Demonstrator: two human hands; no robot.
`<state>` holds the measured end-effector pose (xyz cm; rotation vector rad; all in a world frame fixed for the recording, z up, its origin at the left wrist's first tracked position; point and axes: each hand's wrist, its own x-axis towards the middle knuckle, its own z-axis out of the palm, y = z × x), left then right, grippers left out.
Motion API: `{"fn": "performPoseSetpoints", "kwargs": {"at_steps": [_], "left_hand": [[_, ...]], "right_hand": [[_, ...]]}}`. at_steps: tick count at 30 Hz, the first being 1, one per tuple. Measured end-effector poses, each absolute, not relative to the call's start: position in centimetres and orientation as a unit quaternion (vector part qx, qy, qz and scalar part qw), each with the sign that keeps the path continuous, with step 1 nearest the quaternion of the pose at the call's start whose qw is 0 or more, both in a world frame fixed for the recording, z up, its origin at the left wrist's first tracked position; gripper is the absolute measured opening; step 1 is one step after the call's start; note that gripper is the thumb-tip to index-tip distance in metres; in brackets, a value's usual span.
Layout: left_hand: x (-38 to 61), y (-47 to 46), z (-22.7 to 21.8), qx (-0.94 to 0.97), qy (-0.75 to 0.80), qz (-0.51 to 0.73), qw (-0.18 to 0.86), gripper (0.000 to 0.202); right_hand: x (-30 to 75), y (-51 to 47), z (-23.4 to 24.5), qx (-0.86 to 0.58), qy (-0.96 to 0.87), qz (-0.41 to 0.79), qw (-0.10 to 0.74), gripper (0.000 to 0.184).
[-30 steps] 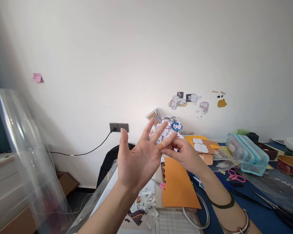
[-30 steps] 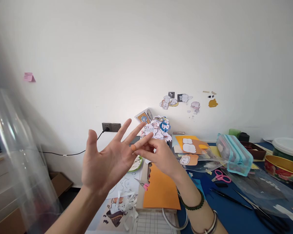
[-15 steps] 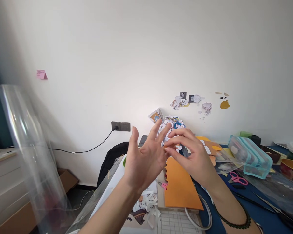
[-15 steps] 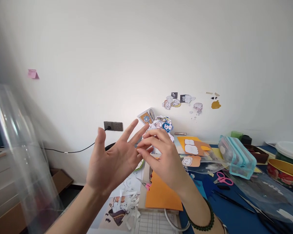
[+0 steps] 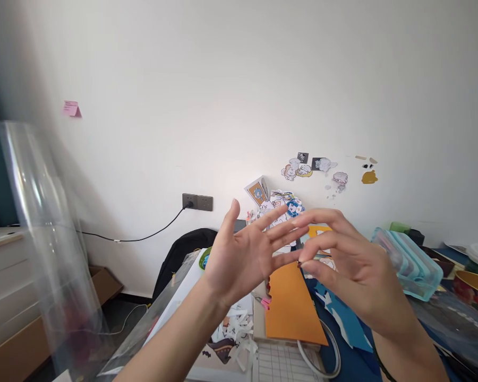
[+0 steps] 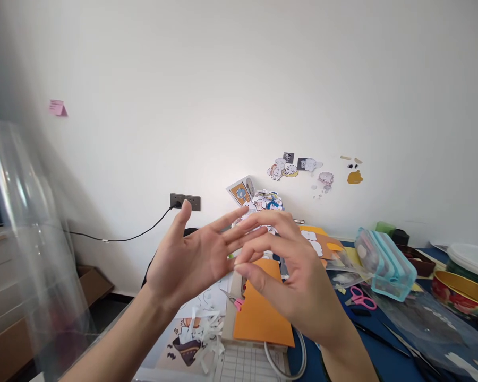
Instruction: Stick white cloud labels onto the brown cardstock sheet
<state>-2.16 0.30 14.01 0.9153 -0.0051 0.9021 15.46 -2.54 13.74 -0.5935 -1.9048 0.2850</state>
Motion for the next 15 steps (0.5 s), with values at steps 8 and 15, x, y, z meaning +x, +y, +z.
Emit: {"fn": "performPoseSetpoints", "kwargs": {"at_steps": [8, 15], "left_hand": [[-1.5, 0.0, 13.4, 0.487, 0.015, 0.298, 0.821, 0.090], [-1.1, 0.0, 13.0, 0.538, 0.024, 0.283, 0.793, 0.085]], "right_hand": [[15.4, -1.8, 13.8, -0.305, -0.792, 0.082, 0.523, 0.012], [15.2, -0.3, 13.3, -0.306, -0.784, 0.209, 0.498, 0.011]]}}
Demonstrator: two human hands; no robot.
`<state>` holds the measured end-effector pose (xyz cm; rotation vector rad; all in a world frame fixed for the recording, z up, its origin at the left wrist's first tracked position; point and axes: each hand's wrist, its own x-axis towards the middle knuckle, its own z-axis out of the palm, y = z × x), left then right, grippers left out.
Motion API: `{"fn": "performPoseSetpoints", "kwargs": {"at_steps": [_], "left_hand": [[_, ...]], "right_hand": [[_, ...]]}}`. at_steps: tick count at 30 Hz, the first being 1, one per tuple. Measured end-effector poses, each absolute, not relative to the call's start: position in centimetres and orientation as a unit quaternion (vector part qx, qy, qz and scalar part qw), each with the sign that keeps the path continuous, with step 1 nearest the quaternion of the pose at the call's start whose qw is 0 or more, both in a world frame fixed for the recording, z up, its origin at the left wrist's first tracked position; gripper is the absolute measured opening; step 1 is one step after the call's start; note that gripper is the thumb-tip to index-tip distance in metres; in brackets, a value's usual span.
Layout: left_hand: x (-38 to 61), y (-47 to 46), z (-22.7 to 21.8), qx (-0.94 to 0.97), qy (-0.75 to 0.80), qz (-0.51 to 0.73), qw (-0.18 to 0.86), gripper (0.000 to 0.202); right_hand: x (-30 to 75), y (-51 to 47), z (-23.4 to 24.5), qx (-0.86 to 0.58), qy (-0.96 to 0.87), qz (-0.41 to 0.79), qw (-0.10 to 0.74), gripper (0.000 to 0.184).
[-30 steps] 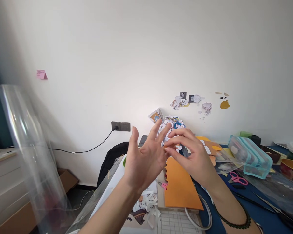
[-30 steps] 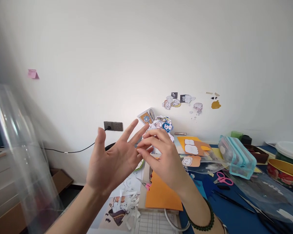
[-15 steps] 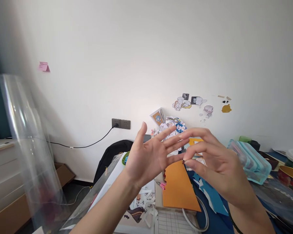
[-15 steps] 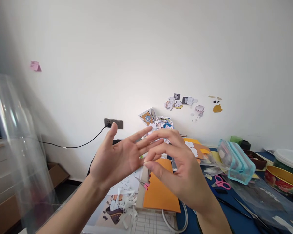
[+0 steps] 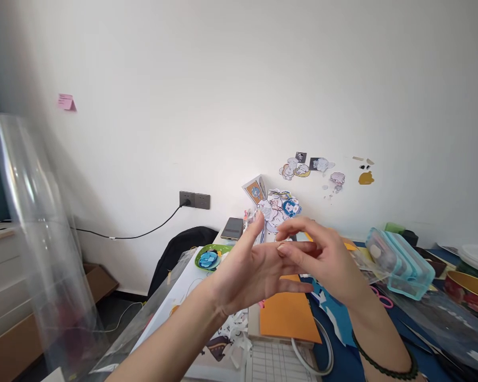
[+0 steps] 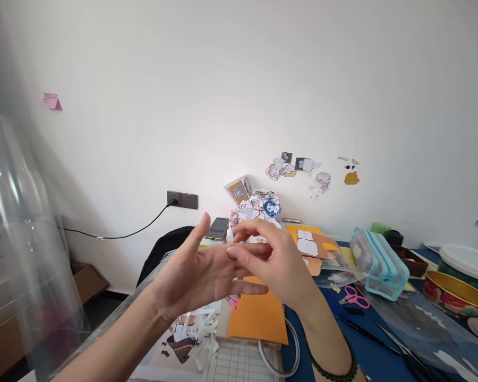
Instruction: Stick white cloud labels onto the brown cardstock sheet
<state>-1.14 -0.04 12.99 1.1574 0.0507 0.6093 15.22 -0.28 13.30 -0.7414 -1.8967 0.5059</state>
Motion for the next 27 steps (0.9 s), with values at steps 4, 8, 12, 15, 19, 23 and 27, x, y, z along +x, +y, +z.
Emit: {"fn": "performPoseSetpoints", "kwargs": {"at_steps": [4, 8, 12, 15, 19, 23, 27], "left_hand": [[-1.3, -0.2, 13.0, 0.624, 0.069, 0.282, 0.725, 0.084], [-1.5, -0.1, 13.1, 0.680, 0.109, 0.283, 0.668, 0.077], [-1.3, 0.5, 12.9, 0.642, 0.097, 0.288, 0.704, 0.083], [-1.2, 0.9, 12.8, 0.591, 0.086, 0.297, 0.745, 0.085], [-1.3, 1.0, 12.8, 0.534, 0.080, 0.296, 0.788, 0.089], [-1.3, 1.1, 12.9, 0.529, 0.078, 0.293, 0.793, 0.086], [-1.4, 1.0, 12.9, 0.534, 0.084, 0.321, 0.778, 0.078]], "right_hand": [[15.2, 0.7, 12.8, -0.309, -0.762, 0.358, 0.443, 0.013], [15.0, 1.3, 12.6, -0.309, -0.757, 0.367, 0.443, 0.036], [15.3, 1.4, 12.8, -0.301, -0.792, 0.333, 0.415, 0.027], [15.5, 1.3, 12.9, -0.302, -0.807, 0.310, 0.402, 0.013], [15.5, 1.0, 13.0, -0.330, -0.803, 0.286, 0.404, 0.002], [15.9, 0.6, 13.3, -0.336, -0.810, 0.275, 0.394, 0.014], [15.7, 0.3, 13.3, -0.286, -0.807, 0.208, 0.473, 0.016]]}}
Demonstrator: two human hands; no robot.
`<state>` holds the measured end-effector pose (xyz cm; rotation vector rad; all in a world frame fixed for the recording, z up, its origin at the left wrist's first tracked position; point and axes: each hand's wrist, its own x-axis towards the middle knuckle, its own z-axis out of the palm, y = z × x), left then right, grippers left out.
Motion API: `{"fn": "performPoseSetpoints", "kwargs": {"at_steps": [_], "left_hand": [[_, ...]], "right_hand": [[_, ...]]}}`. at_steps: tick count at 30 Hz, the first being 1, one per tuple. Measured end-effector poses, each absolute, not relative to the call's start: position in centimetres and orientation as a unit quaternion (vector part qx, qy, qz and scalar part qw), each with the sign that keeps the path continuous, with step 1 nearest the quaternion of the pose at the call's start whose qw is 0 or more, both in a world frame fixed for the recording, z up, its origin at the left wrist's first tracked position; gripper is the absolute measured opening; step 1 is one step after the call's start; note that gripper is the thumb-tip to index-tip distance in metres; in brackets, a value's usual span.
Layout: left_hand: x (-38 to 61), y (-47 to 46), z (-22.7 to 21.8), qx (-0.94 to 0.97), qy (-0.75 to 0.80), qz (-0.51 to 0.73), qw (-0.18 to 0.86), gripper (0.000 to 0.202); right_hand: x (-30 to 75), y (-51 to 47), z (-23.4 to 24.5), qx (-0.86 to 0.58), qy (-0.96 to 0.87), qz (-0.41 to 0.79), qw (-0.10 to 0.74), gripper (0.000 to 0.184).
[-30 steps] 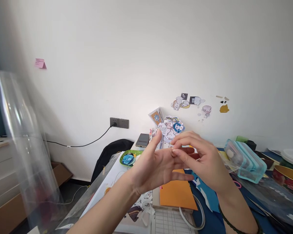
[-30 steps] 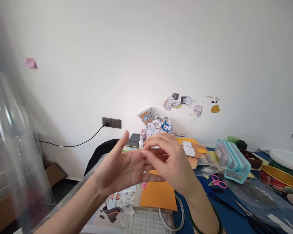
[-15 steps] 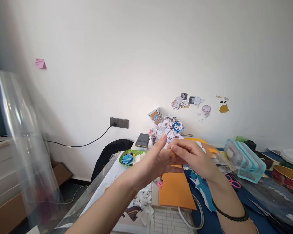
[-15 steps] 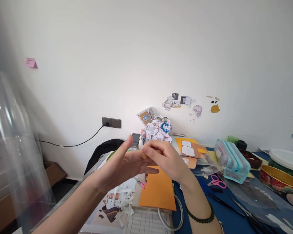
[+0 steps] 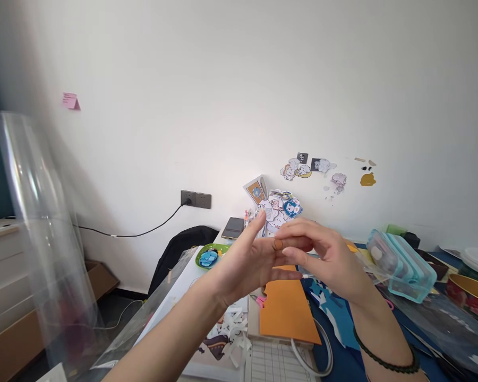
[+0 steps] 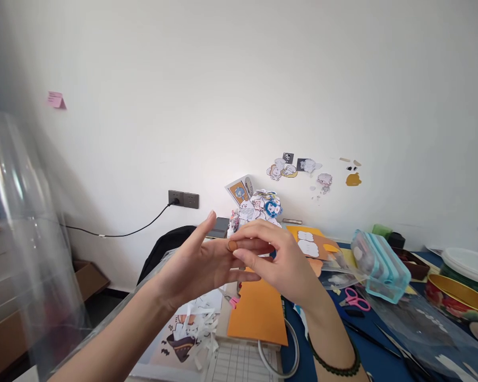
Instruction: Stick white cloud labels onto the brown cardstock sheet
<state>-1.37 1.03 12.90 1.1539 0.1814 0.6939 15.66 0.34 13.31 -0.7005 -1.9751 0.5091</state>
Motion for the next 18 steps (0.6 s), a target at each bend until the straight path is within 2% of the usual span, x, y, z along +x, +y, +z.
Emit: {"fn": "performPoseSetpoints", "kwargs": {"at_steps": [5, 9, 12, 18], "left_hand": [[-1.4, 0.7, 13.1, 0.532, 0.077, 0.319, 0.781, 0.077], [-1.6, 0.8, 13.4, 0.539, 0.084, 0.318, 0.775, 0.078], [-1.7, 1.1, 13.4, 0.524, 0.104, 0.329, 0.779, 0.079], [-1.6, 1.0, 13.1, 0.553, 0.089, 0.312, 0.768, 0.080]], "right_hand": [[14.9, -0.3, 13.0, -0.287, -0.790, 0.138, 0.523, 0.012], [16.0, -1.0, 13.4, -0.245, -0.809, 0.196, 0.497, 0.010], [17.1, -1.0, 13.8, -0.222, -0.794, 0.231, 0.516, 0.011], [16.7, 0.4, 13.4, -0.307, -0.764, 0.253, 0.508, 0.008]]}}
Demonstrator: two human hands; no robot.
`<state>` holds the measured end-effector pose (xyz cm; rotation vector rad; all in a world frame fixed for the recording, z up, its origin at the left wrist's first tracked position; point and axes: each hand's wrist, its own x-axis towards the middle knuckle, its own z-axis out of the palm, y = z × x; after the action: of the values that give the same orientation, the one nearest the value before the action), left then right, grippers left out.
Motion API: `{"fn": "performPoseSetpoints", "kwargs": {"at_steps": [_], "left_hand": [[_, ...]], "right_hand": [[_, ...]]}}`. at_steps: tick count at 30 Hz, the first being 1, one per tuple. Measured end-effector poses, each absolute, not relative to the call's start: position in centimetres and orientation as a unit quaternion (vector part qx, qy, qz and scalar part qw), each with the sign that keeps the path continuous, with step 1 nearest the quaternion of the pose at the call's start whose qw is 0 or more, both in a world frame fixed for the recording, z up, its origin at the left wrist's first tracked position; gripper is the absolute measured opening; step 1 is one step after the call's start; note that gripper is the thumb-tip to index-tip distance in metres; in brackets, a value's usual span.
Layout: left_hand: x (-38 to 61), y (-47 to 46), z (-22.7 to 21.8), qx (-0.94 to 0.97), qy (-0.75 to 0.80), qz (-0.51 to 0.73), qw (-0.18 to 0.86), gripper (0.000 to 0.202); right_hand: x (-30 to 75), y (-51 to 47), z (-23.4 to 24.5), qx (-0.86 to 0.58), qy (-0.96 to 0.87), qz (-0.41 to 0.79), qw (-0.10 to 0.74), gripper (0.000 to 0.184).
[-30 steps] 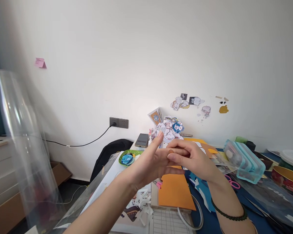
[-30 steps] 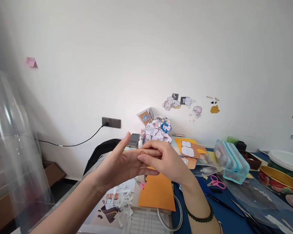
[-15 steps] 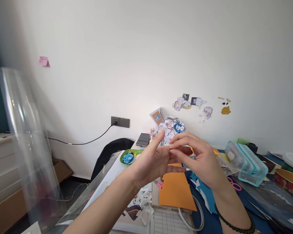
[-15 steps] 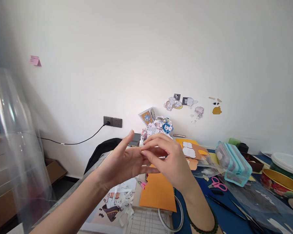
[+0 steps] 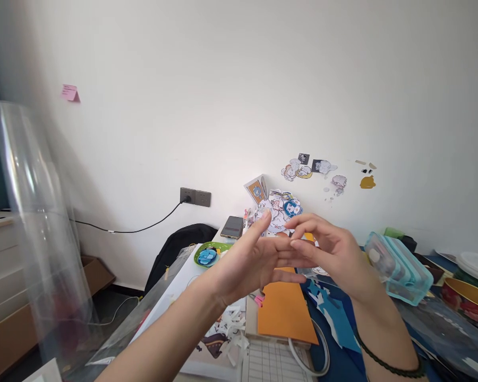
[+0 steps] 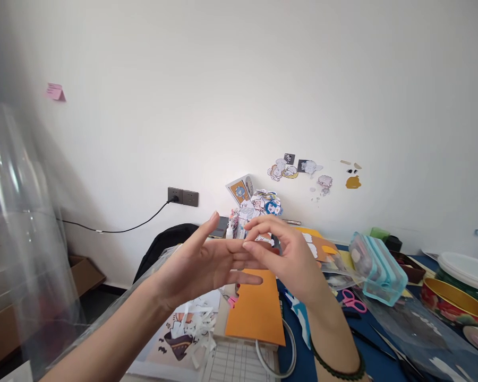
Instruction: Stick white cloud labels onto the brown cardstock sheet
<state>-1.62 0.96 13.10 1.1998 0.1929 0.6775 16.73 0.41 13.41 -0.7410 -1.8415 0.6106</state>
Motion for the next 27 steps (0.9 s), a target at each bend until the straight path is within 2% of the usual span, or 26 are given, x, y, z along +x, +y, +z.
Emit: {"fn": "performPoseSetpoints", "kwargs": {"at_steps": [2, 7, 9, 14, 17, 21, 27], "left_hand": [[-1.6, 0.6, 13.2, 0.587, 0.096, 0.320, 0.737, 0.079], [-1.6, -0.2, 13.5, 0.672, 0.131, 0.325, 0.653, 0.077], [-1.6, -0.3, 13.6, 0.686, 0.143, 0.325, 0.635, 0.075], [-1.5, -0.2, 13.3, 0.695, 0.176, 0.329, 0.614, 0.070], [-1.5, 0.0, 13.2, 0.693, 0.179, 0.333, 0.613, 0.069], [-1.5, 0.4, 13.2, 0.644, 0.129, 0.327, 0.679, 0.073], [-1.8, 0.9, 13.3, 0.566, 0.108, 0.348, 0.740, 0.075]], "right_hand": [[16.2, 0.8, 13.2, -0.322, -0.753, 0.274, 0.504, 0.007], [15.3, 1.3, 12.8, -0.315, -0.747, 0.337, 0.479, 0.020], [15.1, 1.5, 12.7, -0.317, -0.743, 0.342, 0.480, 0.029], [15.3, 1.9, 12.4, -0.322, -0.739, 0.335, 0.488, 0.036], [15.7, 2.2, 12.6, -0.308, -0.749, 0.339, 0.479, 0.031], [16.3, 2.2, 12.7, -0.283, -0.772, 0.358, 0.442, 0.019], [16.7, 2.0, 12.9, -0.295, -0.793, 0.300, 0.441, 0.011]]}}
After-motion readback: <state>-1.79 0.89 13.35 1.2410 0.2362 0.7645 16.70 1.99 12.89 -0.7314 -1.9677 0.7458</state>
